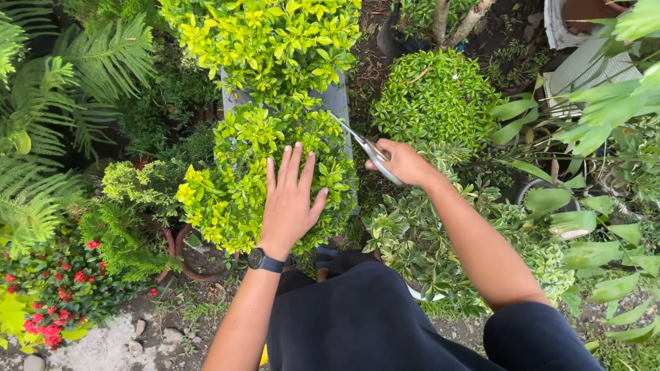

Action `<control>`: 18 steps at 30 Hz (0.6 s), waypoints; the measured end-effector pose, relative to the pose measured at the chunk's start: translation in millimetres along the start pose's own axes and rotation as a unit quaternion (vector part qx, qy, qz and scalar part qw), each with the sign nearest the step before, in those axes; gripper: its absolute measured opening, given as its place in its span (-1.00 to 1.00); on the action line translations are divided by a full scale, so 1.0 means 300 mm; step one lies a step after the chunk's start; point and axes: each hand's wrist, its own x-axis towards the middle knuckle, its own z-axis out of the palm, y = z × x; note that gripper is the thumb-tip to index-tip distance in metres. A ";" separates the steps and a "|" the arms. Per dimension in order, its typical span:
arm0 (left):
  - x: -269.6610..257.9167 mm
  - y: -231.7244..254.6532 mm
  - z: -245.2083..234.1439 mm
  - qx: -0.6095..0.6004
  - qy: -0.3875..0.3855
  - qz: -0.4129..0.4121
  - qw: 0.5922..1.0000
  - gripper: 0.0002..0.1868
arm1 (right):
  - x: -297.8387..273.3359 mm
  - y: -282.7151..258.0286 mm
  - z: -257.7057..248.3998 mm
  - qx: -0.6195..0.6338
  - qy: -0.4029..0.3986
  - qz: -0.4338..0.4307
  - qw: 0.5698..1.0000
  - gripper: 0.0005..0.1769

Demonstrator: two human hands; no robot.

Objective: The person trims a small, bright green potted plant using hand shears. They hold the plant steady with one hand while cutting the leaves and branches with the other. The person occasionally moves the plant to access different sides for trimming.

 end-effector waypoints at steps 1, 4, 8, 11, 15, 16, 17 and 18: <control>-0.002 0.000 -0.001 0.001 -0.001 -0.002 1.000 -0.25 | 0.000 0.003 0.007 0.001 -0.002 0.000 1.000 -0.50; -0.004 -0.005 -0.002 0.000 0.000 -0.003 1.000 -0.26 | -0.001 0.010 0.014 0.108 0.020 0.044 0.993 -0.54; -0.008 -0.004 -0.002 -0.004 0.001 -0.005 1.000 -0.26 | -0.041 0.004 -0.010 0.053 0.031 0.019 0.998 -0.55; -0.008 -0.003 0.001 -0.005 0.001 -0.002 1.000 -0.27 | -0.051 0.002 -0.008 0.012 0.008 -0.008 1.000 -0.54; -0.011 -0.002 0.001 -0.002 -0.001 -0.001 1.000 -0.26 | -0.039 -0.006 0.012 -0.012 -0.016 -0.006 1.000 -0.52; -0.011 -0.003 0.001 -0.002 -0.002 -0.001 1.000 -0.26 | -0.023 -0.001 0.025 -0.011 -0.016 -0.006 1.000 -0.52; -0.013 -0.002 0.003 -0.001 -0.001 -0.001 1.000 -0.27 | -0.009 0.006 0.040 0.019 -0.012 0.019 1.000 -0.54; -0.013 0.000 0.005 0.000 0.000 -0.001 1.000 -0.27 | 0.004 0.013 0.053 0.048 -0.008 0.043 0.998 -0.55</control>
